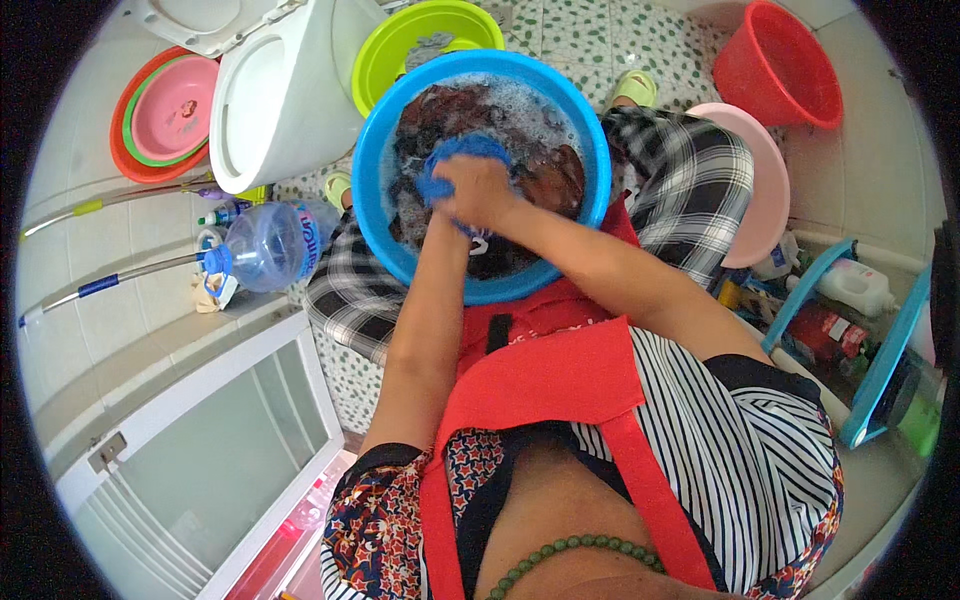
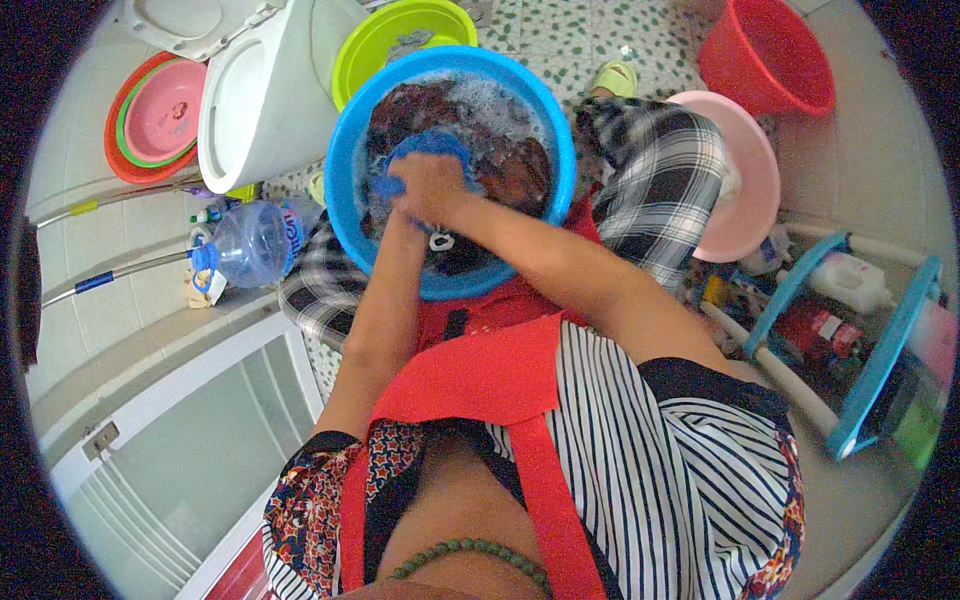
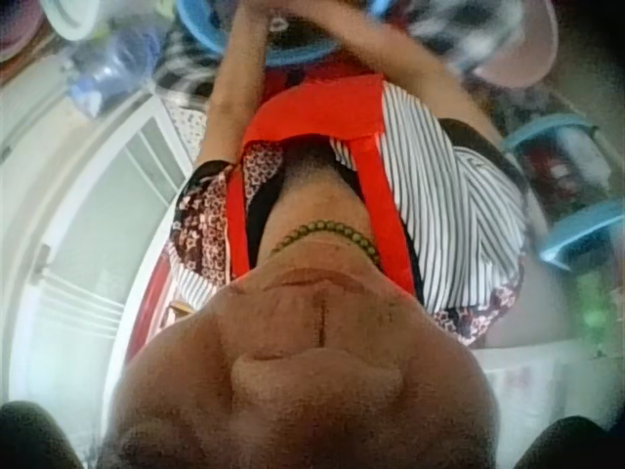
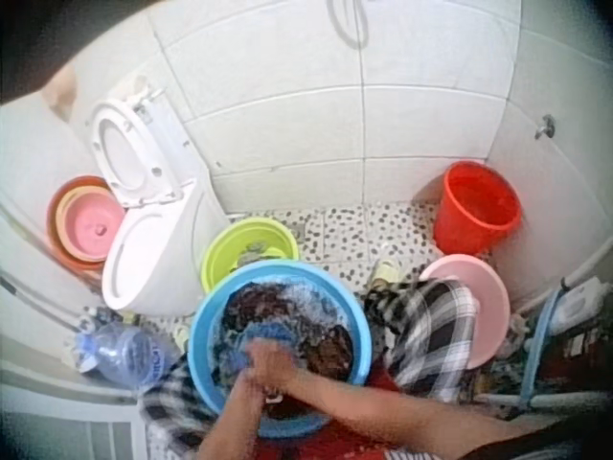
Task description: The person sits on the floor and hand-washes clothes in a blue basin filled with soapy water. They scrub and rinse various garments, including a blue t-shirt and dark-colored items, by hand, squeezing out water and submerging them repeatedly.
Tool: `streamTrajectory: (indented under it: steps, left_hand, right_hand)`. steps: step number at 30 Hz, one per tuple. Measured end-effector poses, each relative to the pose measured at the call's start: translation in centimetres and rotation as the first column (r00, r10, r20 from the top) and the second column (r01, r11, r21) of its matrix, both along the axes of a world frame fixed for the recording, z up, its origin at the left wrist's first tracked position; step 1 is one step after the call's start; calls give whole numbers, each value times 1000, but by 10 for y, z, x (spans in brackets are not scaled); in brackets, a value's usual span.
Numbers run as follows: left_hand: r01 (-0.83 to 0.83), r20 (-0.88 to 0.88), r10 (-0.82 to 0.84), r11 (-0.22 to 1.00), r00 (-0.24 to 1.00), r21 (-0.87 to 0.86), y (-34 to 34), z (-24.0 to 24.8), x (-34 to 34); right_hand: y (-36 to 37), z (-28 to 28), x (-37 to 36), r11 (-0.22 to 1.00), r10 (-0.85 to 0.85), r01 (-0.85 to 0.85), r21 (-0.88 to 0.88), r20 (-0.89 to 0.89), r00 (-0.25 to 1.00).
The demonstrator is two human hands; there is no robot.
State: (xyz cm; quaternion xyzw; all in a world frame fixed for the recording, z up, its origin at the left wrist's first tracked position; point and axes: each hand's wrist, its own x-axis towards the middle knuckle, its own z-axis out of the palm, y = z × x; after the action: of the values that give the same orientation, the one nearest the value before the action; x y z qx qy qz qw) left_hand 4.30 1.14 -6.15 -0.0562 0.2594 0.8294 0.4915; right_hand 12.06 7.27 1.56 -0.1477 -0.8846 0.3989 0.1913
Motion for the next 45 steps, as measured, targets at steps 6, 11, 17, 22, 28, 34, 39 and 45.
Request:
streamTrajectory:
  steps: [6,11,17,22,28,34,39,45]
  left_hand:
    - [-198,-239,62,771,969,-605,13,58,30]
    - [-235,-518,-305,635,799,-736,-23,74,-1]
    - [-756,-217,-975,169,-36,-633,-30,68,-9]
    - [-773,-61,-961,253,-269,-581,-8,14,15]
    - [-635,-8,-987,109,-160,-765,1,-19,12]
    - [-581,48,-983,66,-178,-811,8,-70,-13]
    - [-495,-114,-967,217,-229,-842,-6,-203,-37]
    - [-243,-447,-873,399,195,-884,-7,-79,-54]
  right_hand:
    - [87,-55,-2,980,-196,180,84,280,940]
    - [112,-34,17,847,-381,455,-276,281,881]
    - [102,-66,12,924,-372,379,-53,107,922]
    - [81,-81,17,973,-167,114,198,274,947]
    - [83,-106,14,965,-122,-6,264,464,877]
    - [78,-134,3,956,-113,-63,288,556,823]
    - [87,-119,-13,991,-37,-71,114,737,675]
    - [119,-91,1,993,-65,105,-62,457,887]
